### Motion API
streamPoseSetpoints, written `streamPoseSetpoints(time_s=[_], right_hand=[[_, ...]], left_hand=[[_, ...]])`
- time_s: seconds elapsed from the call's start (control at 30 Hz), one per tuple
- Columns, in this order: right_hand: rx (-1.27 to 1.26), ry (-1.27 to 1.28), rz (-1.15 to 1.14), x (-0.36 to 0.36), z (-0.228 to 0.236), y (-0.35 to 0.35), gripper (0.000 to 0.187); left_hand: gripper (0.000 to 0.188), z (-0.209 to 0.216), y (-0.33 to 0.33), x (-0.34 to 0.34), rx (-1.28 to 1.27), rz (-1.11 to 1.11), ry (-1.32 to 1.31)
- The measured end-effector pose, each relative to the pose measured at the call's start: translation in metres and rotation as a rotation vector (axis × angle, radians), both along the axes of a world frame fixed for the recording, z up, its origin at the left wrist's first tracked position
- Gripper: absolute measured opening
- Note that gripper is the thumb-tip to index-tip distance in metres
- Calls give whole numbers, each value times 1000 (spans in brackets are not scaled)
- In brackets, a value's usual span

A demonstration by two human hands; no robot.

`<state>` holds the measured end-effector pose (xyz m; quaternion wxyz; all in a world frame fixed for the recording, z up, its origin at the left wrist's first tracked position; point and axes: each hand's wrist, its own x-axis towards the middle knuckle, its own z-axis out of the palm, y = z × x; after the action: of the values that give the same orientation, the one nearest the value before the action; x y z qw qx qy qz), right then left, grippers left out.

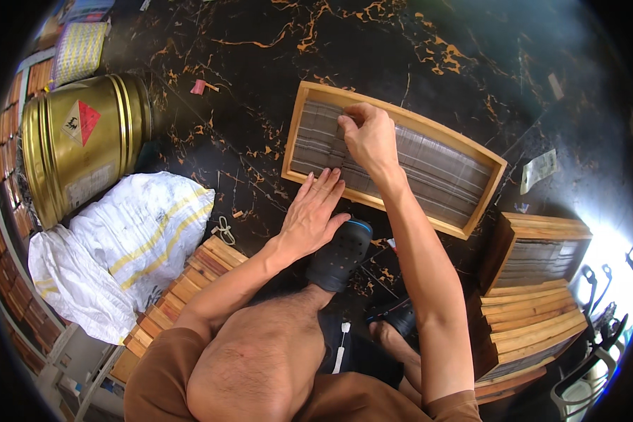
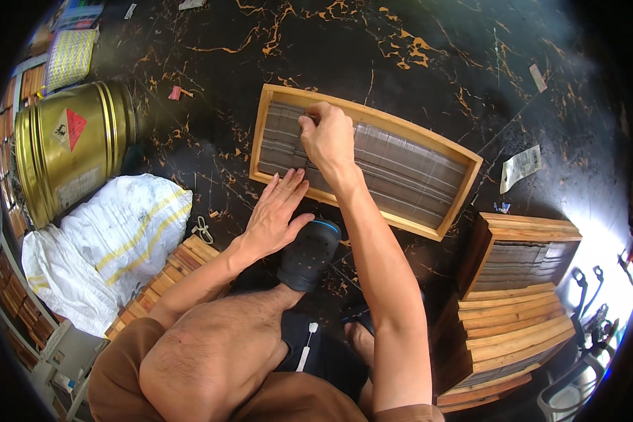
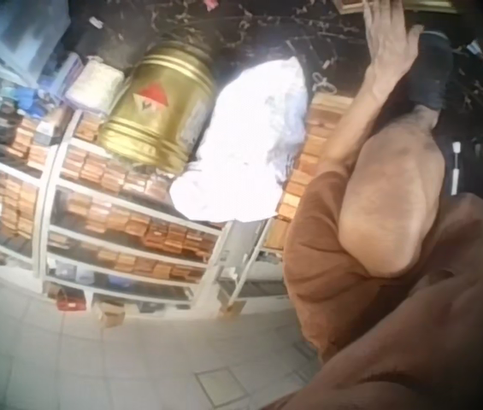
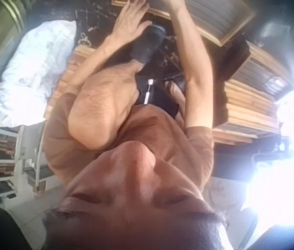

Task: The person sits on the floor and assembles wooden frames by inserting thin metal strips into slots. They handle multiple frames, placing them aside after each assembly.

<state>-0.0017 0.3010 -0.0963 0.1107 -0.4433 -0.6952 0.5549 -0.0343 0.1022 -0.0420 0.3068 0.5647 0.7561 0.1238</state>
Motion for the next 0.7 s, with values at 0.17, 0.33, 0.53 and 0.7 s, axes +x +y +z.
streamPoseSetpoints(time_s=[0.17,0.33,0.53,0.7], right_hand=[[178,-22,-18,15,22,2,25],[99,-14,-34,70,39,13,27],[642,-430,-266,201,53,55,28],[319,-735,-5,266,23,38,27]], left_hand=[[62,1,3,1,19,22,17],[53,0,1,-8,111,134,77],[38,-14,14,-57,165,458,273],[26,-46,20,-86,144,451,234]])
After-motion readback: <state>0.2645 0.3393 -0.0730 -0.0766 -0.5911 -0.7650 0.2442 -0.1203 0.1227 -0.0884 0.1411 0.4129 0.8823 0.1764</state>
